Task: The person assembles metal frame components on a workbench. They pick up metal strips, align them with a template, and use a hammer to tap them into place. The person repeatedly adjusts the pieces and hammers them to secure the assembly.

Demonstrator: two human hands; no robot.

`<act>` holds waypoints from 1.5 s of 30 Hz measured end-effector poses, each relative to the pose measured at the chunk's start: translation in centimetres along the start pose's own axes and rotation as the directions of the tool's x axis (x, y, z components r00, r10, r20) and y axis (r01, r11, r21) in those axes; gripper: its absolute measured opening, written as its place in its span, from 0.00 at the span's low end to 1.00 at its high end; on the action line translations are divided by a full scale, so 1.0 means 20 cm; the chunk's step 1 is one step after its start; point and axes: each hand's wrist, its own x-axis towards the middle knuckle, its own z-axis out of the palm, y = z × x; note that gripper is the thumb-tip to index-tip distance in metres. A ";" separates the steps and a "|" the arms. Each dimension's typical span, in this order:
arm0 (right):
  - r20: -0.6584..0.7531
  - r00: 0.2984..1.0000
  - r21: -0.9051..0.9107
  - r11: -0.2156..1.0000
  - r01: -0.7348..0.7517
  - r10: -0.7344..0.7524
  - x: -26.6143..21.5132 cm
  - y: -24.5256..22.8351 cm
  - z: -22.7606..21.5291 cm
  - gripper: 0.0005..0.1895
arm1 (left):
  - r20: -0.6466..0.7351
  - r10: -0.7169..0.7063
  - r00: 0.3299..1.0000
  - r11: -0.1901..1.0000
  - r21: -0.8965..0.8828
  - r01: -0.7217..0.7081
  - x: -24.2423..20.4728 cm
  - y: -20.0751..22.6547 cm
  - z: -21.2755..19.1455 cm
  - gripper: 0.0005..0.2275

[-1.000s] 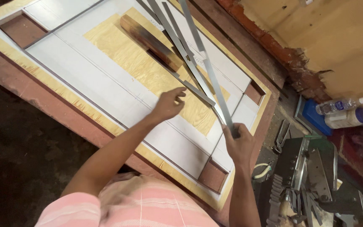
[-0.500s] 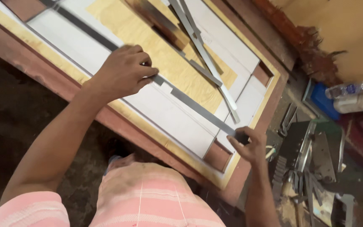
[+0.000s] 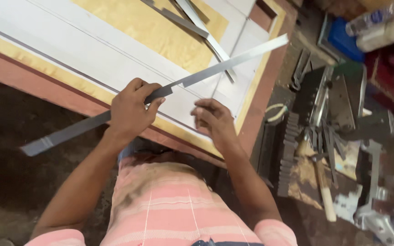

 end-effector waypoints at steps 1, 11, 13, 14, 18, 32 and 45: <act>0.037 0.999 0.214 0.976 -0.039 0.031 -0.01 0.02 0.02 0.16 | 0.002 -0.008 1.000 1.000 -0.010 0.008 -0.03 0.03 0.03 0.12; 0.075 0.953 0.794 0.596 0.120 -0.293 -0.30 -0.34 -0.12 0.29 | -0.017 0.010 1.000 0.998 -0.055 -0.011 -0.07 0.11 0.13 0.14; 0.263 0.949 0.226 0.967 0.116 -0.175 -0.44 -0.31 -0.06 0.23 | -0.018 0.011 1.000 0.997 -0.081 -0.012 -0.01 0.11 0.12 0.14; 0.233 0.946 -0.074 0.966 0.248 -0.225 -0.52 -0.29 -0.06 0.16 | 0.007 -0.013 1.000 0.994 -0.104 0.013 -0.04 0.11 0.11 0.14; -0.138 0.925 -0.752 0.645 0.134 -0.353 -0.67 -0.15 -0.12 0.07 | 0.088 0.025 0.996 0.988 -0.152 -0.011 -0.14 0.16 0.13 0.14; -0.366 0.602 -0.918 0.169 -0.359 -0.710 -1.45 0.20 -1.45 0.07 | 0.346 0.148 0.927 0.949 -0.314 -0.034 -0.57 0.88 0.98 0.14; -0.400 0.788 -0.911 0.105 -0.399 -0.469 -1.68 0.28 -2.23 0.16 | 0.285 0.140 0.948 0.985 -0.136 -0.105 -0.55 1.03 1.52 0.13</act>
